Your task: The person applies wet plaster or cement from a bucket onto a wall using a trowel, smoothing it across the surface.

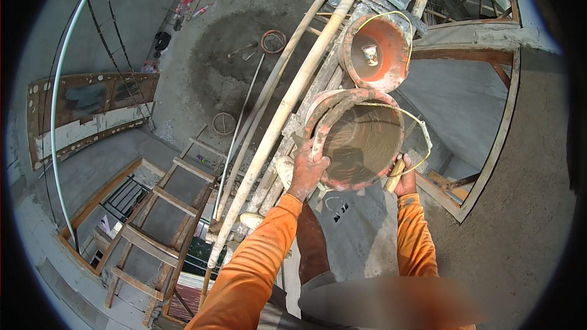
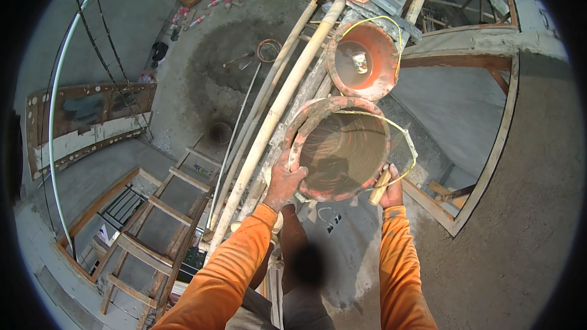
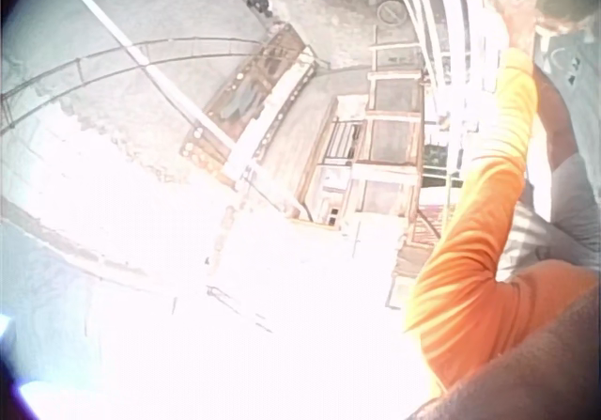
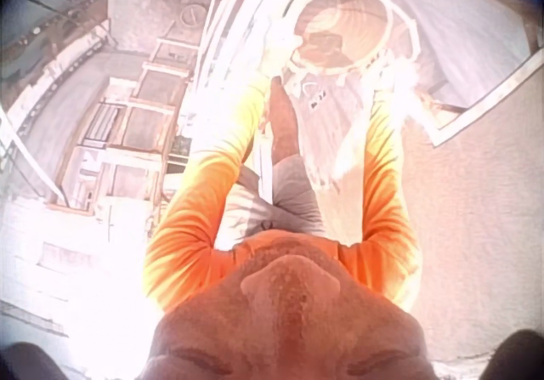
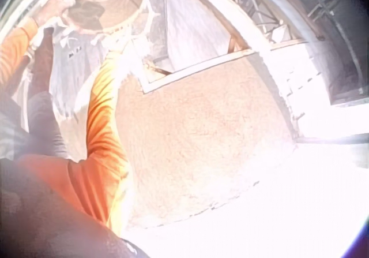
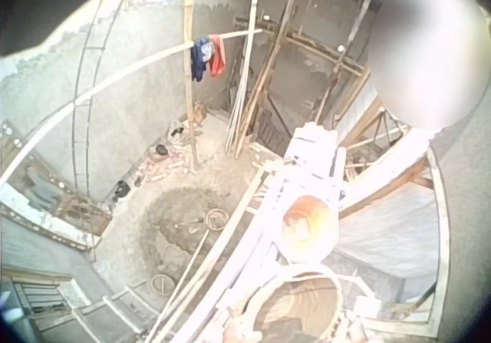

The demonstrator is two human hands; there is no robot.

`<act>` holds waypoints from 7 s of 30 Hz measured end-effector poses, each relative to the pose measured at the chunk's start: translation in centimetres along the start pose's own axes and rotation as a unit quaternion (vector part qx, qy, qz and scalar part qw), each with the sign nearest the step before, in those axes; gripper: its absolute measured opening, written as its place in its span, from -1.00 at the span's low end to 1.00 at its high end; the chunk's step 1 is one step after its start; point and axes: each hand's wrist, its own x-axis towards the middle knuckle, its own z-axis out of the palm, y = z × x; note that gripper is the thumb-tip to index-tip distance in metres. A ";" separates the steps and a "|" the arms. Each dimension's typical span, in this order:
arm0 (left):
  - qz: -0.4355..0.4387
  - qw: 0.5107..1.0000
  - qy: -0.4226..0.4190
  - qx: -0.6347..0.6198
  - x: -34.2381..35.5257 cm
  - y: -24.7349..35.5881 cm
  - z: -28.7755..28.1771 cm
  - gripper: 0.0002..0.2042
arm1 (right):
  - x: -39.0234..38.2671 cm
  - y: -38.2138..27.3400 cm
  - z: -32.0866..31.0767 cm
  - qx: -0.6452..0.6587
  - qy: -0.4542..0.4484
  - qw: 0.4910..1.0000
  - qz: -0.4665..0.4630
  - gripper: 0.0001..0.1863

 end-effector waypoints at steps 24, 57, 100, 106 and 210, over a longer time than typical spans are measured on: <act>-0.043 0.997 -0.037 0.059 -0.5 -1.4 -6.1 -0.47 | -7.4 1.1 5.2 0.006 -0.038 0.999 -0.019 -0.64; -0.064 0.918 0.376 -0.112 -28.9 1.2 -28.4 -0.59 | 8.4 -7.9 21.5 -0.145 -0.061 0.982 -0.101 -0.72; 0.029 0.933 0.281 -0.222 -18.5 13.2 -19.0 -0.75 | -21.3 -28.9 24.1 -0.020 -0.071 0.954 -0.292 -0.72; 0.033 0.927 0.253 -0.276 -10.6 15.5 -12.0 -0.73 | -31.1 -26.8 22.7 -0.031 -0.027 0.951 -0.306 -0.75; -0.272 0.894 0.270 0.234 -60.9 -10.5 -15.2 -0.33 | 5.6 -4.8 20.1 -0.833 -0.003 0.334 -0.440 -0.44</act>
